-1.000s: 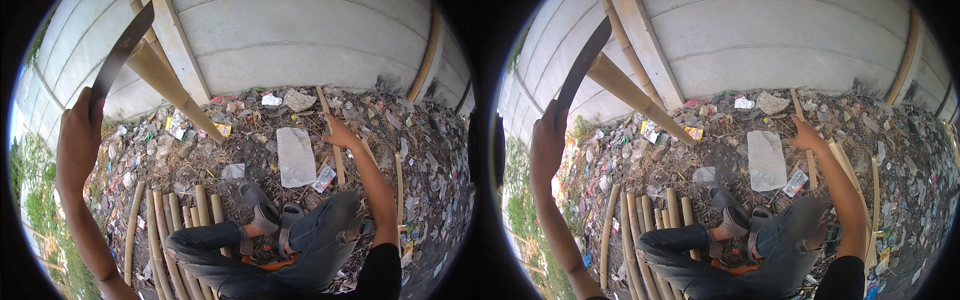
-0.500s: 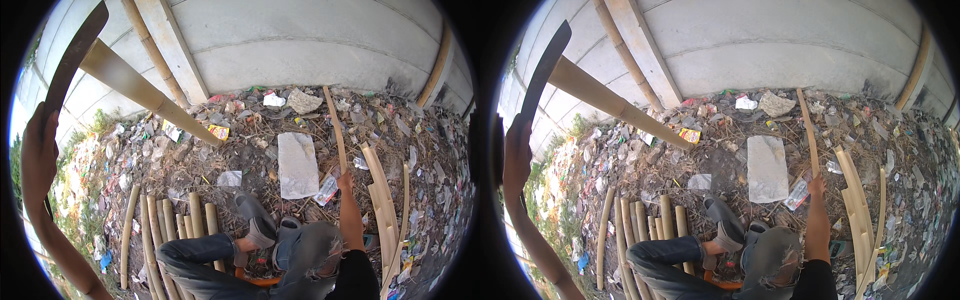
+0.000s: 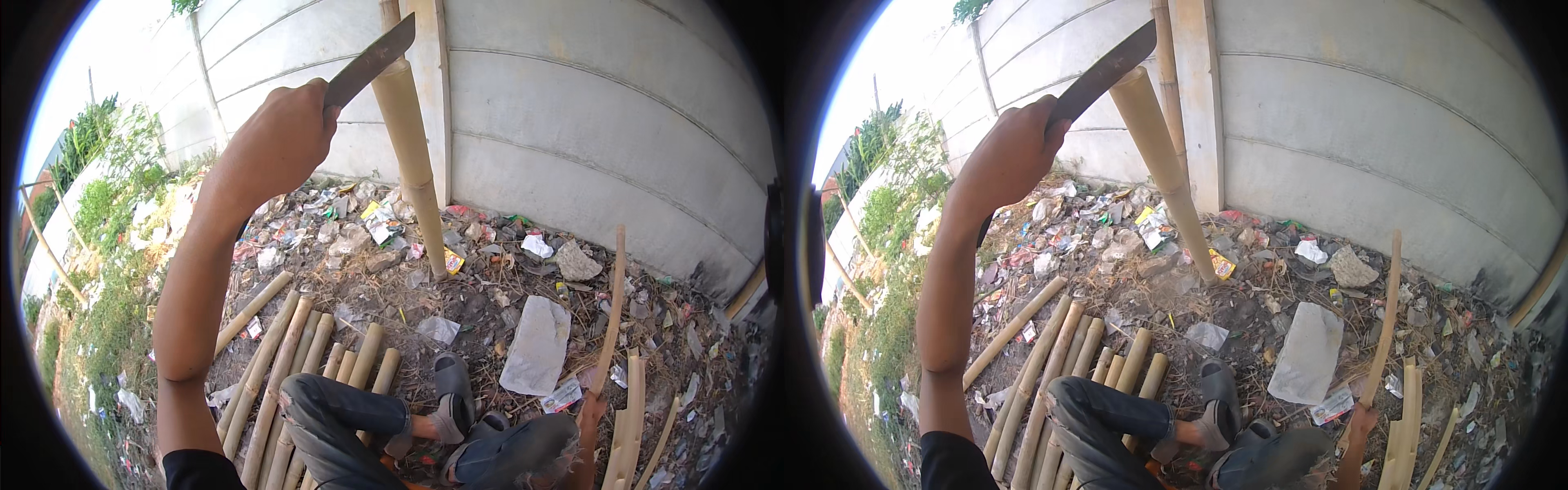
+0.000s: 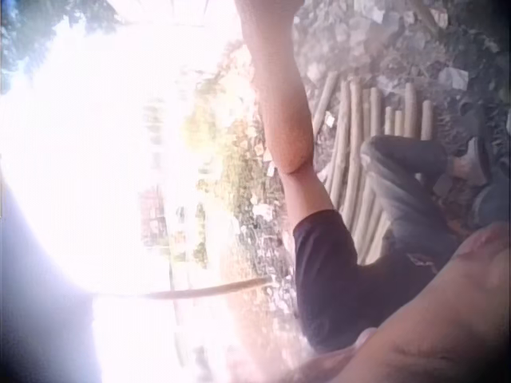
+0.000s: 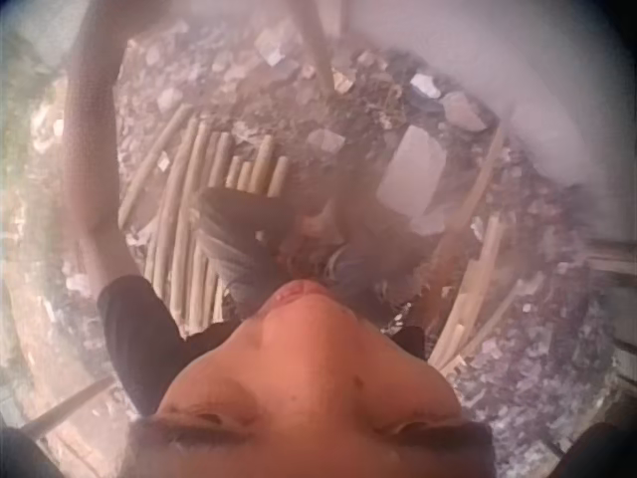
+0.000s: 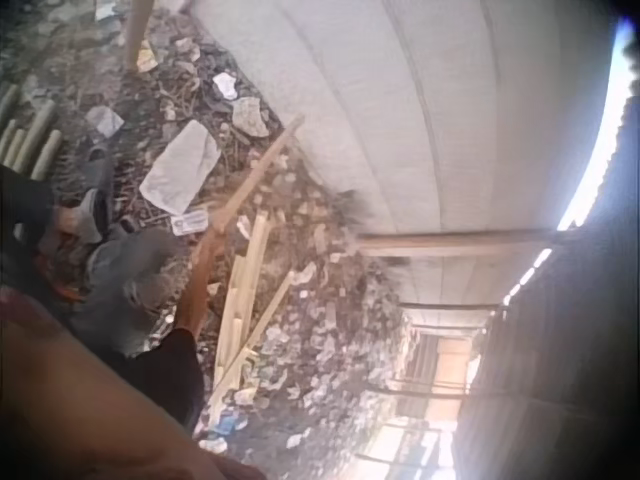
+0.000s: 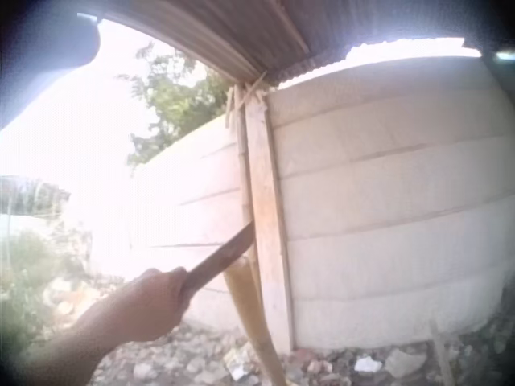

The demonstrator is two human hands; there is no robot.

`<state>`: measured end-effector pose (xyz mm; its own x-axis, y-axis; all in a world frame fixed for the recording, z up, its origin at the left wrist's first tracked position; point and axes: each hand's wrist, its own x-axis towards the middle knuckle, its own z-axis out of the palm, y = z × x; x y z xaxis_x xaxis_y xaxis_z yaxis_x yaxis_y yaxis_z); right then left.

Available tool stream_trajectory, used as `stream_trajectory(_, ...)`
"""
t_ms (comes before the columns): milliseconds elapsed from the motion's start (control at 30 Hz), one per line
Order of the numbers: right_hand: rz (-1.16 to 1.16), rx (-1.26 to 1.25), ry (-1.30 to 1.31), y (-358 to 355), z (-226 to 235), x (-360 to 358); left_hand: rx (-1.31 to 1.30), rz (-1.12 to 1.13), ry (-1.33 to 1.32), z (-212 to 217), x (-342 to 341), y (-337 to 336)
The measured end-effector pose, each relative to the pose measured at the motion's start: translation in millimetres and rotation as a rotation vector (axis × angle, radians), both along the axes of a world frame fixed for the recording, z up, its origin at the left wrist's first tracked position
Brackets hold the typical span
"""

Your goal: The person sits on the ground and uses a machete to cut bamboo poles into smaller sections. They repeatedly position the bamboo, strike it with the machete, and then use a wooden stick to split the cut pieces into thin strips.

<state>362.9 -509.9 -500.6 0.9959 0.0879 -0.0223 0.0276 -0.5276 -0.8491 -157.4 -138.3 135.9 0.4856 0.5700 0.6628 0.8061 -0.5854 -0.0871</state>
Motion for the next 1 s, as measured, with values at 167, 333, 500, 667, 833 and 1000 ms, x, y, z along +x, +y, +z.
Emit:
stream_trajectory(167,0.261,0.370,-0.046,15,173,-66,-0.076,0.006,-0.100,-9,8,6)
stream_trajectory(333,0.364,0.628,-0.213,38,341,-83,-0.166,-0.011,-0.096,3,17,-4)
stream_trajectory(500,0.458,0.771,-0.291,52,456,-119,-0.261,-0.046,-0.071,11,23,-13)
stream_trajectory(667,0.571,0.780,-0.523,71,544,-187,-0.234,-0.046,-0.055,11,18,-13)
stream_trajectory(833,0.527,0.797,-0.606,74,588,-201,-0.220,-0.092,-0.030,12,19,-13)
stream_trajectory(1000,0.461,0.826,-0.746,51,653,-180,-0.196,-0.140,-0.010,10,30,-15)
